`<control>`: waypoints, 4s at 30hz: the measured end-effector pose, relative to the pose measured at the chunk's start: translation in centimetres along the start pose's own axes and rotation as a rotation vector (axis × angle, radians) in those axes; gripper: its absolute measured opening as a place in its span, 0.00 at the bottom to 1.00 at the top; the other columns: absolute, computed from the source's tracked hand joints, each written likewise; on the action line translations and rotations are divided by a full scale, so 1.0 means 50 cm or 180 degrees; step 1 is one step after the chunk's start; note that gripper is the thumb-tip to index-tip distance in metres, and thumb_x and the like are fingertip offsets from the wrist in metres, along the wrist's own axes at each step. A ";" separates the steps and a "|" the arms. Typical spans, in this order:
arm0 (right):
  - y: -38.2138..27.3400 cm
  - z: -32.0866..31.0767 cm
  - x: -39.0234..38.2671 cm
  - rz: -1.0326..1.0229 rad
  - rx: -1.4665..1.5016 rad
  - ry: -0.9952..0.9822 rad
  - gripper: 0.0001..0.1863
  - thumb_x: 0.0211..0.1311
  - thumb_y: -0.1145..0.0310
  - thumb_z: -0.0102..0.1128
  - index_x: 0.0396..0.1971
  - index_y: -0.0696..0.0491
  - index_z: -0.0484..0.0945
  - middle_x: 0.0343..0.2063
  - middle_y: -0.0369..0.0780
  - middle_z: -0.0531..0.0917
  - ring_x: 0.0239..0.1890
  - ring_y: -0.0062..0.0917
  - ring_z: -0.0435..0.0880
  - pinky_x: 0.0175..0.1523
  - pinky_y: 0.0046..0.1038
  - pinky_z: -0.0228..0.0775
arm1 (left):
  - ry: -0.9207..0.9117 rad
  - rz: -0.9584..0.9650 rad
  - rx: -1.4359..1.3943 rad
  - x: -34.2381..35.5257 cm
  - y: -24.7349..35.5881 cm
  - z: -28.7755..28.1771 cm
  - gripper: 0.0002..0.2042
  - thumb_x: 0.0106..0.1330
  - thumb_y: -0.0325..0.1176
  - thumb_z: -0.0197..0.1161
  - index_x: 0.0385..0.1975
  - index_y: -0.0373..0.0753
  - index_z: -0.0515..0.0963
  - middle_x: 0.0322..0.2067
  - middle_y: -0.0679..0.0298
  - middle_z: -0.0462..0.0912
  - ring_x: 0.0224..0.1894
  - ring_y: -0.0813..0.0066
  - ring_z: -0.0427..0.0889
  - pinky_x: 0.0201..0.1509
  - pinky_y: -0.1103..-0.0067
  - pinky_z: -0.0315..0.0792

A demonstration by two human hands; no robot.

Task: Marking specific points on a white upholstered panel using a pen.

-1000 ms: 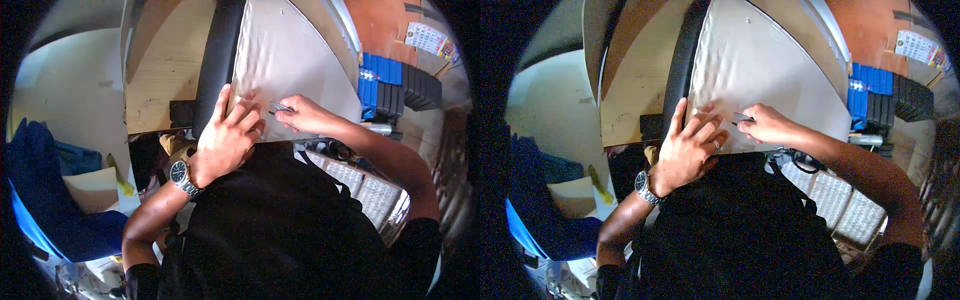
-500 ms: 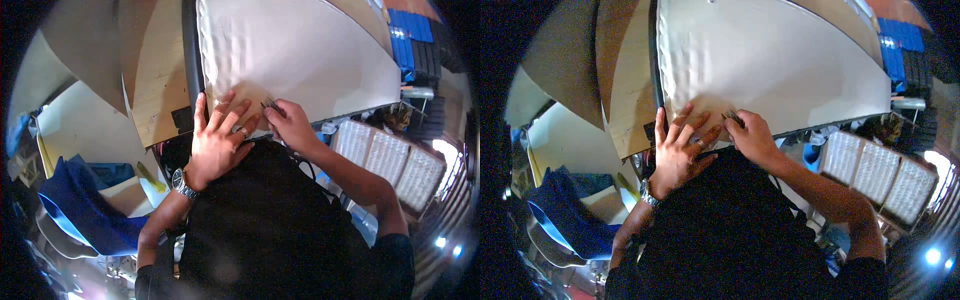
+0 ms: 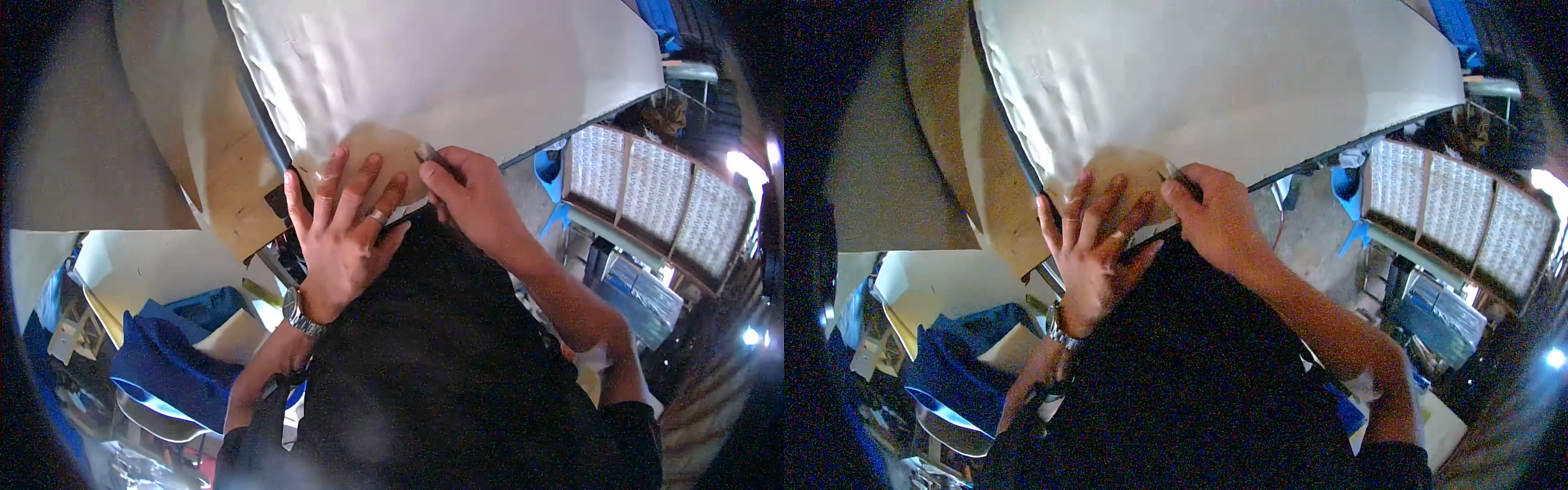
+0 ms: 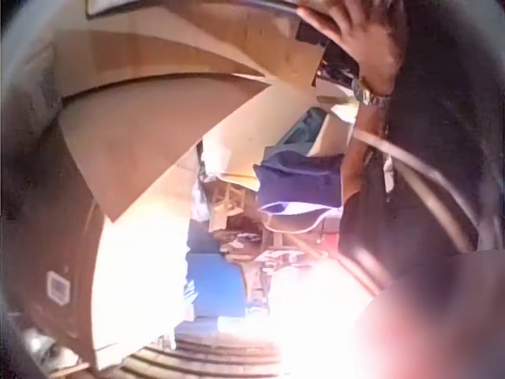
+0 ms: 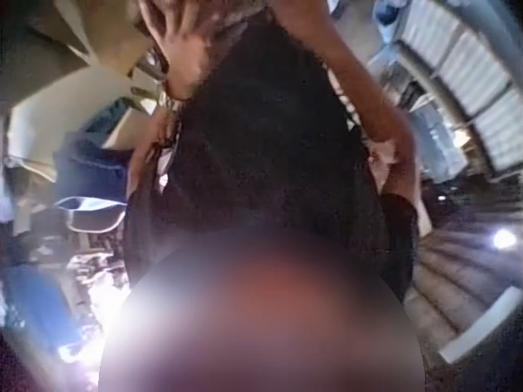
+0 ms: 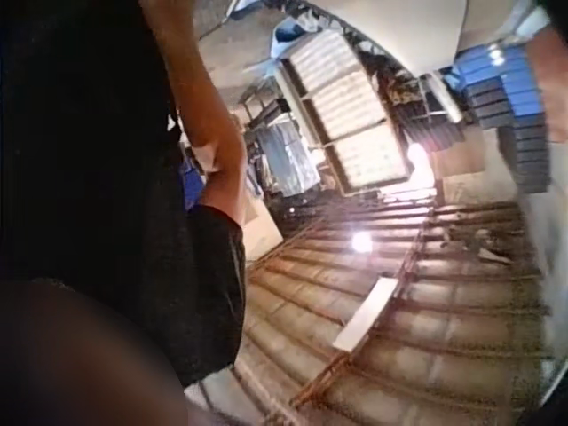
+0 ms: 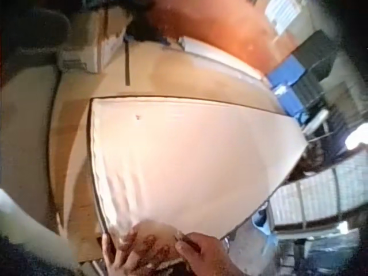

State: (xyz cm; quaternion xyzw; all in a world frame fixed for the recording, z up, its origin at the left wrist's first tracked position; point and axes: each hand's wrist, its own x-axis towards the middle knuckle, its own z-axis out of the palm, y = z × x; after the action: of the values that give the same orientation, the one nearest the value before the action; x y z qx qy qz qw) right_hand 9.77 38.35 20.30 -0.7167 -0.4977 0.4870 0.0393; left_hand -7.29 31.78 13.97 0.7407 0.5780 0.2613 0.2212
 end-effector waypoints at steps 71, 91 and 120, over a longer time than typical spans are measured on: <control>-0.028 -0.099 0.161 -0.4395 -0.2895 -0.0405 0.08 0.63 0.62 0.61 0.34 0.49 0.74 0.26 0.38 0.79 0.24 0.35 0.83 0.25 0.37 0.73 | 0.0170 0.0136 0.0041 -0.010 0.004 -0.004 0.28 0.46 0.46 0.74 0.53 0.57 0.80 0.64 0.71 0.71 0.71 0.64 0.62 0.76 0.50 0.40; -0.236 -0.053 0.297 -0.7200 -0.3302 -0.3052 0.09 0.54 0.67 0.64 0.35 0.49 0.76 0.31 0.37 0.78 0.33 0.33 0.82 0.37 0.33 0.73 | 0.0813 -0.0843 0.0987 -0.033 0.105 0.061 0.28 0.54 0.51 0.65 0.58 0.55 0.78 0.64 0.70 0.73 0.69 0.60 0.67 0.74 0.54 0.51; -0.331 0.067 0.249 -0.8646 -0.3224 -0.5402 0.08 0.53 0.62 0.62 0.25 0.45 0.72 0.22 0.33 0.70 0.26 0.26 0.76 0.26 0.29 0.70 | 0.2457 0.1290 0.0883 -0.007 -0.026 0.135 0.33 0.46 0.48 0.75 0.58 0.58 0.78 0.64 0.70 0.73 0.69 0.57 0.66 0.72 0.51 0.51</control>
State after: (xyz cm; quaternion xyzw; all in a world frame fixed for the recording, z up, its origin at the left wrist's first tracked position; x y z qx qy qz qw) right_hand -3.48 54.57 19.31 -0.7107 0.6877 -0.1262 0.0776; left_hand -4.00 31.55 7.93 0.7099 0.4911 0.4764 -0.1673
